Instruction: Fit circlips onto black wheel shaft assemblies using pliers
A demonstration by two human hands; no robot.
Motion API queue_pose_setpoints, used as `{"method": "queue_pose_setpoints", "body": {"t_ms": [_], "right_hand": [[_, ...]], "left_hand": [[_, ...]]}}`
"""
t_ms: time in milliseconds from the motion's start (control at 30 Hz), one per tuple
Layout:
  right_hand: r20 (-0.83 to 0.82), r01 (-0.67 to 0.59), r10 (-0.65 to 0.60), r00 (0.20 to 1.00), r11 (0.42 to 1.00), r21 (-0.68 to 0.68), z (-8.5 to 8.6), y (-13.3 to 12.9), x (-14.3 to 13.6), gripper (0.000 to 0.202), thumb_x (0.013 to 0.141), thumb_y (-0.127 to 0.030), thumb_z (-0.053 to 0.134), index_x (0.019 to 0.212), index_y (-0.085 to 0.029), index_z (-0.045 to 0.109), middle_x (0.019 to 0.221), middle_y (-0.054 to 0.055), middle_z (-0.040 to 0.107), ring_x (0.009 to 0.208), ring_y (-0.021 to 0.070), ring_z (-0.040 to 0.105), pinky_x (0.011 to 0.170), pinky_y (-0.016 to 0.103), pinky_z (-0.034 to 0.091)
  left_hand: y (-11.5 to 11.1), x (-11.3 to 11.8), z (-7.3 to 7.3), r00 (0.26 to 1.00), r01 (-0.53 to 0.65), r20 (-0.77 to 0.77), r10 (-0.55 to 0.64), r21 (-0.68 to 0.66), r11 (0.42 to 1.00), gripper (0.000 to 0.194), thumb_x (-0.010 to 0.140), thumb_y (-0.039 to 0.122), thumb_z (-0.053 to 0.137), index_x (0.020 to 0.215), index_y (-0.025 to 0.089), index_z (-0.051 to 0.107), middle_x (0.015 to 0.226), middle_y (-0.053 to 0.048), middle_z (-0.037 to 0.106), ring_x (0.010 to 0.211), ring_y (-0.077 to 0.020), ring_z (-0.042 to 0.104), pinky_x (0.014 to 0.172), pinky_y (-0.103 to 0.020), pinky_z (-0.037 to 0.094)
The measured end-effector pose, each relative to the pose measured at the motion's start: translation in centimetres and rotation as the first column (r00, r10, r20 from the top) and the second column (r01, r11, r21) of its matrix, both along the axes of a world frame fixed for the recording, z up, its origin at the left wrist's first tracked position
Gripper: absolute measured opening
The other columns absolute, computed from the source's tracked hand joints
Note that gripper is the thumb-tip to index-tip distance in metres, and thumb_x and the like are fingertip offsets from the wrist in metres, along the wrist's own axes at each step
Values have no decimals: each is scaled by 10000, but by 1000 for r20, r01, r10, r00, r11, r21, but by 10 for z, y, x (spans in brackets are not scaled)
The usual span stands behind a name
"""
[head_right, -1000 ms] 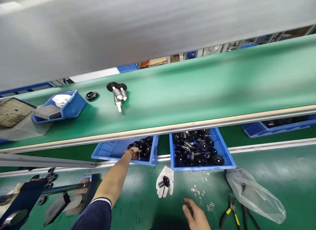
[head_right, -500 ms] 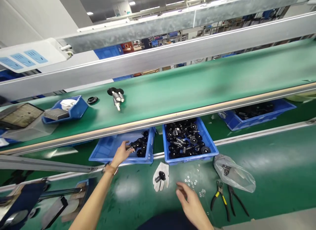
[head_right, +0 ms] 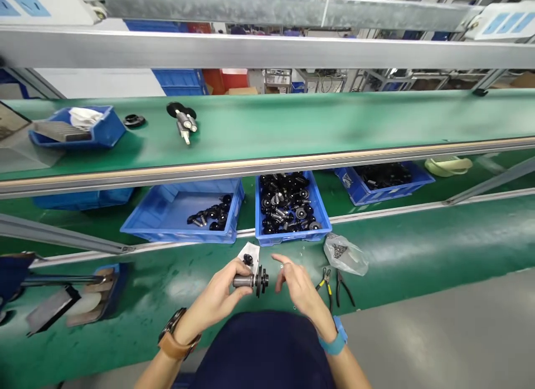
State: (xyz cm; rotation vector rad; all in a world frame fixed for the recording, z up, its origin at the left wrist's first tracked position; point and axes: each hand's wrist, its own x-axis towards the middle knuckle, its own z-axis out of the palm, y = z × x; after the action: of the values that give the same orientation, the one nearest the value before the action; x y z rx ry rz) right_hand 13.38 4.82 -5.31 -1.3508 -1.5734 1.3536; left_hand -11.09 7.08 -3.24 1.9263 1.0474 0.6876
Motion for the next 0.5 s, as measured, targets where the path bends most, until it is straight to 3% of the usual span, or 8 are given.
{"method": "queue_pose_setpoints", "body": {"t_ms": [133, 167, 233, 300, 367, 433, 467, 500], "right_hand": [[-170, 11, 9, 985, 993, 117, 1, -14, 4, 830, 974, -791, 289, 1593, -248, 386, 1348, 125, 669, 1277, 314, 600, 1109, 495, 442], [-168, -31, 47, 985, 995, 93, 2, -17, 4, 834, 976, -790, 283, 1592, -239, 394, 1275, 126, 706, 1250, 314, 617, 1108, 497, 440], [-101, -91, 87, 991, 995, -36, 3, -22, 2, 785, 1023, -726, 197, 1546, -211, 477, 916, 87, 767, 1051, 294, 697, 1088, 514, 447], [-40, -39, 35, 999, 993, -110, 2, -25, 2, 738, 1056, -659, 144, 1509, -217, 523, 813, 64, 750, 956, 279, 708, 1071, 519, 457], [-68, 72, -73, 995, 997, -15, 1, -27, 1, 686, 1052, -664, 220, 1543, -255, 470, 1180, 107, 739, 1167, 288, 657, 1109, 510, 435], [-158, 124, -104, 982, 984, 125, 0, -30, 1, 720, 1014, -711, 334, 1604, -299, 357, 1527, 105, 537, 1387, 305, 514, 1161, 500, 397], [-183, 101, -71, 981, 982, 158, -1, -31, 1, 762, 992, -735, 370, 1617, -302, 329, 1553, 103, 510, 1410, 312, 493, 1168, 497, 394], [-181, 56, -28, 983, 987, 148, -1, -32, 1, 778, 986, -746, 370, 1615, -289, 342, 1476, 109, 585, 1363, 315, 542, 1155, 495, 411]], "left_hand": [[-9, 8, -1, 999, 36, 36, -35, -28, 999, 111, 954, 188, 629, 997, 224, 534, 1001, -38, 632, 899, -198, 612, 812, -330, 484], [-10, 9, -1, 998, 44, 48, -42, -33, 999, 112, 958, 195, 632, 998, 224, 531, 1000, -36, 629, 900, -196, 609, 813, -329, 481], [-12, 11, -1, 997, 46, 64, -44, -38, 998, 123, 959, 210, 644, 1004, 225, 531, 1004, -34, 625, 904, -195, 606, 817, -328, 478], [-13, 12, -2, 997, 38, 66, -36, -36, 999, 134, 956, 214, 653, 1010, 226, 531, 1010, -34, 624, 911, -195, 606, 823, -328, 477], [-13, 12, -3, 998, 37, 61, -35, -38, 999, 133, 955, 204, 651, 1009, 226, 532, 1016, -33, 625, 916, -193, 606, 829, -329, 478], [-14, 11, -4, 997, 42, 64, -40, -39, 998, 127, 956, 193, 647, 1006, 225, 535, 1017, -29, 628, 921, -191, 607, 839, -329, 478], [-13, 11, -4, 997, 46, 68, -43, -38, 998, 128, 956, 191, 648, 1006, 225, 536, 1017, -28, 629, 924, -189, 606, 842, -329, 477], [-13, 10, -5, 996, 45, 75, -43, -34, 998, 133, 954, 189, 652, 1009, 226, 536, 1016, -26, 629, 925, -188, 606, 843, -327, 477]]}}
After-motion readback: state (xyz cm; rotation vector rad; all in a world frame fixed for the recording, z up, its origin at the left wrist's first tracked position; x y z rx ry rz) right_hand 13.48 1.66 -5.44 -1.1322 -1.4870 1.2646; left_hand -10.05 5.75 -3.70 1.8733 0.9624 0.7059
